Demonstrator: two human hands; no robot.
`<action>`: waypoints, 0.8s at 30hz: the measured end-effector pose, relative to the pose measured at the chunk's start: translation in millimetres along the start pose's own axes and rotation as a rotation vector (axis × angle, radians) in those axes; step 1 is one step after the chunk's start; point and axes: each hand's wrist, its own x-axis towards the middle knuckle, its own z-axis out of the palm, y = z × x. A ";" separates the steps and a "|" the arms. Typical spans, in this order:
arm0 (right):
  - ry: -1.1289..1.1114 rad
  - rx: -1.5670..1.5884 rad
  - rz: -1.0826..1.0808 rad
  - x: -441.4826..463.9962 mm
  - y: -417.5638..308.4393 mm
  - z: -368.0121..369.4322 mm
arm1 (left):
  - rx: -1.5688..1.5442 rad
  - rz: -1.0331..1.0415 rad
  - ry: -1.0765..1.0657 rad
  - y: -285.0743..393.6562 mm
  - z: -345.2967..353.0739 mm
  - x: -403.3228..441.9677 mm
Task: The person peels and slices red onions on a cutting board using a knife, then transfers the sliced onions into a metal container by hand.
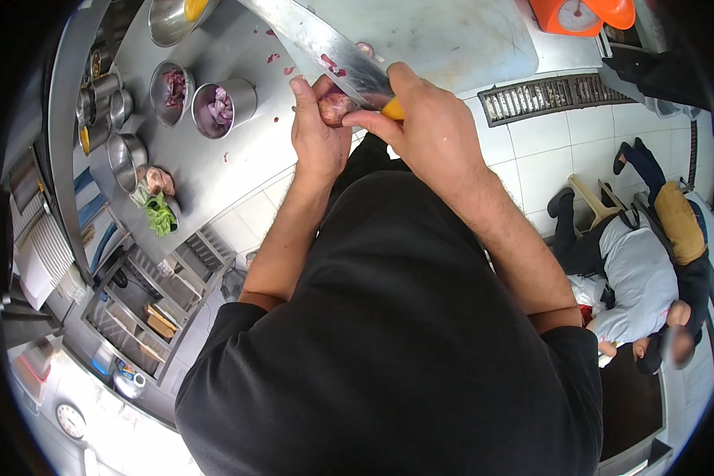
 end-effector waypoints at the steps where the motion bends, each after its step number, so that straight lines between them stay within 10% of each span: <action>1: 0.007 0.004 -0.004 0.1 0.9 1.2 | 0.005 0.000 0.000 -0.2 -0.2 0.1; 24: 0.010 0.080 0.037 1.7 8.6 12.1 | -0.326 -0.046 0.046 -9.4 -0.1 2.8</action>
